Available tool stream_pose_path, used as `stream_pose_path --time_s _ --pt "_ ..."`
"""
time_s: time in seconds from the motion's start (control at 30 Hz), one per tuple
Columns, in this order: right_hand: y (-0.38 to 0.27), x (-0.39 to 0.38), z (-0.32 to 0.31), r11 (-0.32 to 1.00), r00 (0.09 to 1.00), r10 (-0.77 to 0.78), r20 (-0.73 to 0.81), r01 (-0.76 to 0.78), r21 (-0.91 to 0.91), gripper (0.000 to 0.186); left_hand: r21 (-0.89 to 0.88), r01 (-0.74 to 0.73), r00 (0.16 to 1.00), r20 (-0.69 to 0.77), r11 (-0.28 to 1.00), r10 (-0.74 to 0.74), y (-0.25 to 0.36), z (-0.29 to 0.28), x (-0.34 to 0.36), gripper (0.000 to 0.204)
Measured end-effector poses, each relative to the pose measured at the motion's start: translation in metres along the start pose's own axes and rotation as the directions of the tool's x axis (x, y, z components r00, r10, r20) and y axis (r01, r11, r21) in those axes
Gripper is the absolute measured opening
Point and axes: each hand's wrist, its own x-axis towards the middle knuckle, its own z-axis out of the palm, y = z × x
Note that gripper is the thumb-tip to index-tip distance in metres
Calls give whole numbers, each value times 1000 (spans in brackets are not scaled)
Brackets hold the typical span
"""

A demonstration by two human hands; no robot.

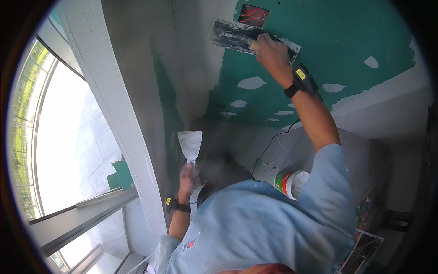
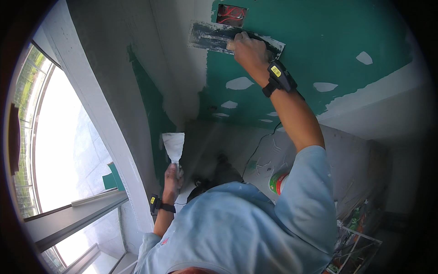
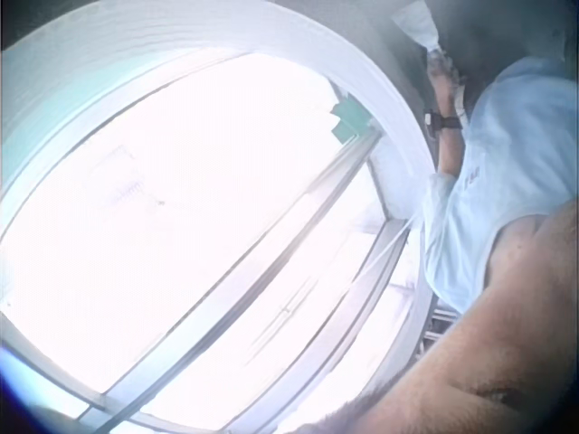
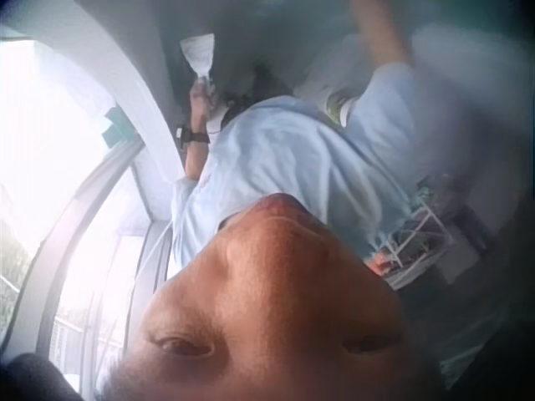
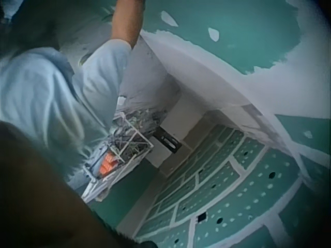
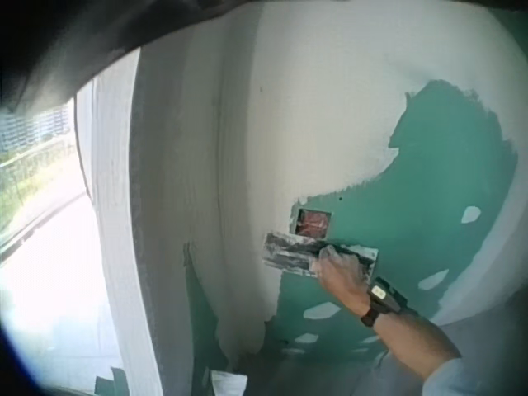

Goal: Skimming and smoothing plaster compound on walls and ceiling using a trowel and putty knife.

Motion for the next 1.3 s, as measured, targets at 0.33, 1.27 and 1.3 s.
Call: stream_pose_path --time_s 0.33,1.27,1.3 --pt "-15 -34 42 982 985 -147 89 156 -109 12 153 -2 997 -75 988 13 18 15 12 43" --pt "-3 5 13 995 996 -63 -70 57 -85 17 49 0 995 102 999 -5 3 10 -16 36" --pt "-1 6 13 996 997 -50 -63 45 -83 17 60 9 994 104 998 -15 2 8 -14 36"
